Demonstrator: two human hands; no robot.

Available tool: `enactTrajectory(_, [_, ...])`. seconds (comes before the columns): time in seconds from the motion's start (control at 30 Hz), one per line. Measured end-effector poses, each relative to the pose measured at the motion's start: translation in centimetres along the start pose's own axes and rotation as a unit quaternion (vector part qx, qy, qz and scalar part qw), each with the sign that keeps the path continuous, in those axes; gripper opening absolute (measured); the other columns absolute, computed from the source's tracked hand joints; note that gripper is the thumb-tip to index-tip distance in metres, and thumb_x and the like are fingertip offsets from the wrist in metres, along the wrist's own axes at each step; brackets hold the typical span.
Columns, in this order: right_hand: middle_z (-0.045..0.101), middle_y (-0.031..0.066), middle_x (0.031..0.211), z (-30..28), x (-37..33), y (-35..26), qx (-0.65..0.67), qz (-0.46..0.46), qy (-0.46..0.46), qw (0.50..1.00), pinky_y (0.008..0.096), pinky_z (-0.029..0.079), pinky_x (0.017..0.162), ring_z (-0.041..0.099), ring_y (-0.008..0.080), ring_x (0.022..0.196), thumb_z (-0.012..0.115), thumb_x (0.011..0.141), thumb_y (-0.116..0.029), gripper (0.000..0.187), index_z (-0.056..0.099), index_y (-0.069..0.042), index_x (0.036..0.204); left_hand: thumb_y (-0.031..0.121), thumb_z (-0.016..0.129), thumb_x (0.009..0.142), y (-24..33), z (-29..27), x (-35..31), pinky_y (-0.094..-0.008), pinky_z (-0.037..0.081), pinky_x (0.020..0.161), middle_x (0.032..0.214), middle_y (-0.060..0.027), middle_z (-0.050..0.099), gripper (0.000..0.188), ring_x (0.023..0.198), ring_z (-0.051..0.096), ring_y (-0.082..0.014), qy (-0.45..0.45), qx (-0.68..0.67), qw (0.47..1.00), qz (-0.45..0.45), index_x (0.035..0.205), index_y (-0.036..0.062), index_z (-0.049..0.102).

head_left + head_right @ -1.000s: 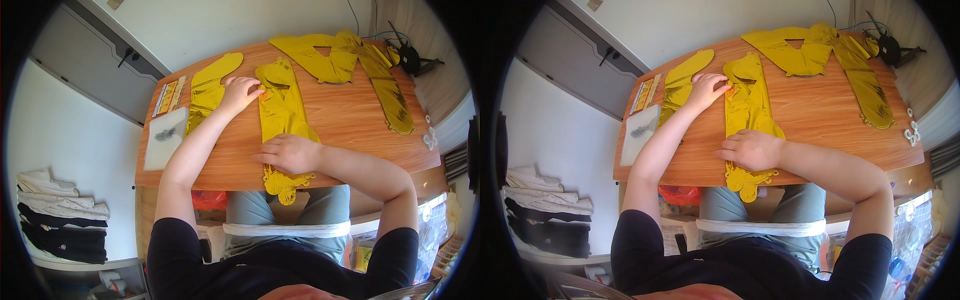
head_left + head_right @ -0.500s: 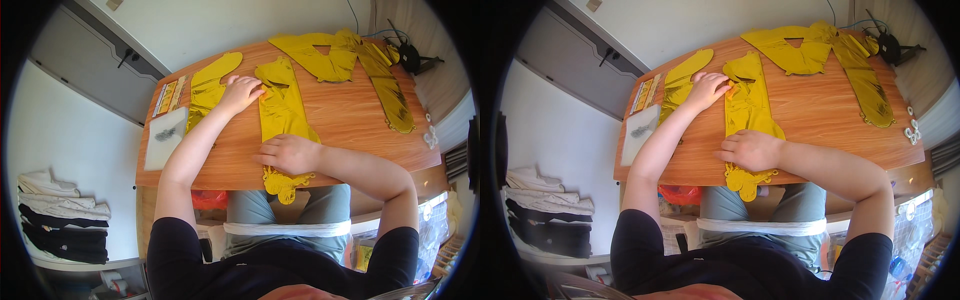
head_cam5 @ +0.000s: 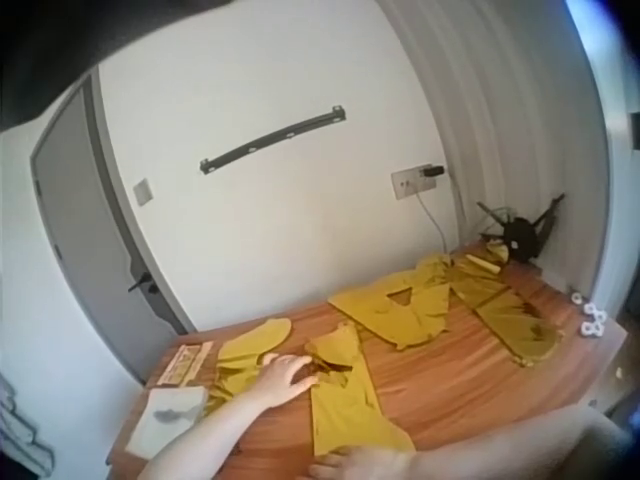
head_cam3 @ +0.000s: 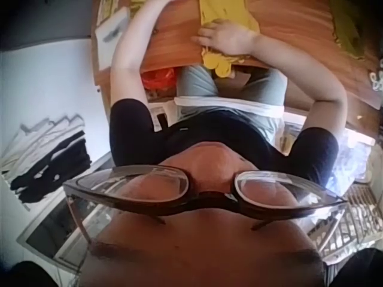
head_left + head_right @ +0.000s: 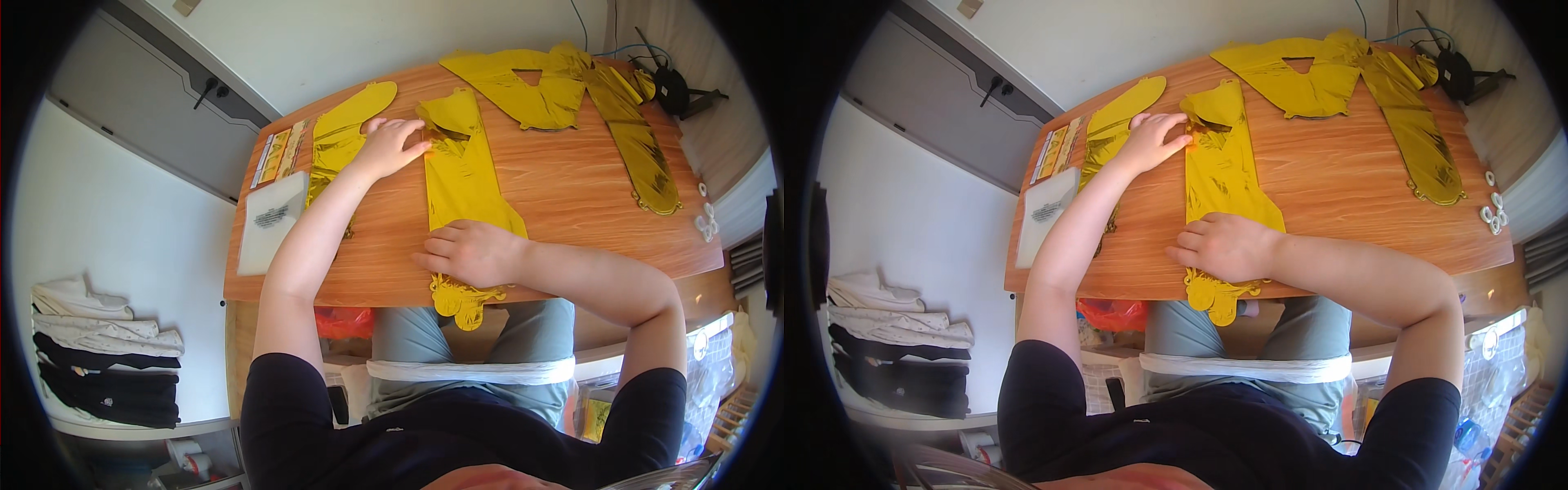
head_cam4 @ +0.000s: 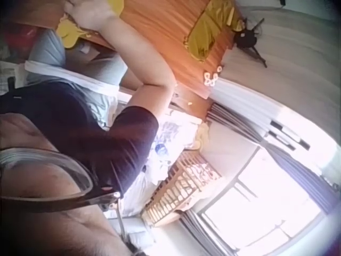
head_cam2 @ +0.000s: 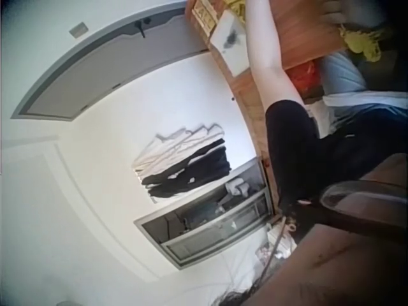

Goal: Folding a gold foil Pikachu balloon neatly on a wooden desk.

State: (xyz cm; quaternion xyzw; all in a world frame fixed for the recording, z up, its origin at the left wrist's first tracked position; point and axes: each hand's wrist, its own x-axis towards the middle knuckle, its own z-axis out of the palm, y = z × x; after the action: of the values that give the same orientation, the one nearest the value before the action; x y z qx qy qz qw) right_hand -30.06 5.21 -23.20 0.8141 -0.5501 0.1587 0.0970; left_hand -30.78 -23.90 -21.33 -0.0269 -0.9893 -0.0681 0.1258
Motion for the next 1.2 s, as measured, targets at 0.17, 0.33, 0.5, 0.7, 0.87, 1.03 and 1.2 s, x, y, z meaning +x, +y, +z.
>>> enactTrajectory(0.17, [0.064, 0.0084, 0.113, 0.0, -0.2, 0.0, -0.007, -0.003, 0.001, 1.000, 0.0386, 0.052, 0.097, 0.065, 0.0251, 0.112, 0.053, 0.095, -0.019, 0.040, 0.059, -0.009, 0.132, 0.068, 0.069, 0.086, 0.6, -0.5, -0.6, -0.0521, 0.020, 0.121, 0.142, -0.0170, 0.061, 0.085, 0.139, 0.051, -0.0287, -0.036, 0.060, 0.997, 0.025, 0.145, 0.0079, 0.055])
enactTrajectory(0.33, [0.064, 0.0083, 0.112, -0.2, -0.1, 0.0, -0.013, -0.011, 0.003, 1.000, 0.0388, 0.052, 0.097, 0.065, 0.0249, 0.111, 0.054, 0.093, -0.019, 0.039, 0.060, -0.009, 0.131, 0.073, 0.070, 0.081, 0.7, -0.5, -0.8, -0.0540, 0.018, 0.122, 0.146, -0.0180, 0.058, 0.097, 0.142, 0.047, -0.0292, -0.050, 0.074, 0.996, 0.021, 0.150, 0.0079, 0.050])
enactTrajectory(0.5, [0.065, 0.0089, 0.119, -0.6, 0.0, -0.1, 0.010, 0.004, -0.034, 0.999, 0.0411, 0.050, 0.104, 0.064, 0.0275, 0.116, 0.053, 0.095, -0.019, 0.041, 0.058, -0.009, 0.135, 0.066, 0.079, 0.077, 0.6, -0.3, -0.8, -0.0530, 0.016, 0.124, 0.153, -0.0177, 0.052, 0.109, 0.148, 0.040, -0.0317, -0.056, -0.031, 0.997, -0.039, 0.158, 0.0076, 0.036])
enactTrajectory(0.7, [0.065, 0.0091, 0.117, -0.4, 0.0, 0.0, 0.005, -0.003, -0.011, 1.000, 0.0401, 0.051, 0.102, 0.065, 0.0266, 0.115, 0.054, 0.094, -0.019, 0.040, 0.059, -0.008, 0.132, 0.066, 0.083, 0.072, 1.6, -0.2, -1.5, -0.0528, 0.021, 0.121, 0.147, -0.0145, 0.057, 0.110, 0.143, 0.045, -0.0340, 0.030, 0.031, 0.997, -0.068, 0.154, 0.0077, 0.039])
enactTrajectory(0.87, [0.065, 0.0096, 0.115, -0.5, 0.0, 0.0, 0.000, -0.004, 0.006, 1.000, 0.0394, 0.052, 0.099, 0.065, 0.0261, 0.113, 0.056, 0.092, -0.018, 0.038, 0.060, -0.007, 0.129, 0.054, 0.074, 0.088, 3.1, -0.2, -3.5, -0.0509, 0.027, 0.116, 0.131, -0.0077, 0.066, 0.062, 0.127, 0.057, -0.0286, 0.048, 0.040, 0.996, -0.062, 0.131, 0.0109, 0.060])
enactTrajectory(1.03, [0.064, 0.0092, 0.113, -0.2, -0.1, 0.2, 0.001, -0.007, 0.004, 1.000, 0.0396, 0.052, 0.099, 0.064, 0.0255, 0.112, 0.055, 0.092, -0.019, 0.038, 0.060, -0.008, 0.129, 0.046, 0.066, 0.097, 4.3, 0.3, -5.3, -0.0494, 0.028, 0.115, 0.130, -0.0053, 0.069, 0.042, 0.128, 0.059, -0.0247, 0.050, -0.016, 0.998, -0.029, 0.122, 0.0124, 0.069])
enactTrajectory(1.2, [0.063, 0.0089, 0.113, -0.2, -0.1, -0.1, -0.006, -0.010, -0.002, 1.000, 0.0394, 0.051, 0.099, 0.064, 0.0252, 0.112, 0.054, 0.093, -0.019, 0.038, 0.060, -0.009, 0.130, 0.053, 0.070, 0.093, 3.9, 0.1, -5.6, -0.0509, 0.024, 0.119, 0.144, -0.0074, 0.062, 0.060, 0.141, 0.050, -0.0234, 0.004, 0.014, 1.000, 0.026, 0.137, 0.0125, 0.064])
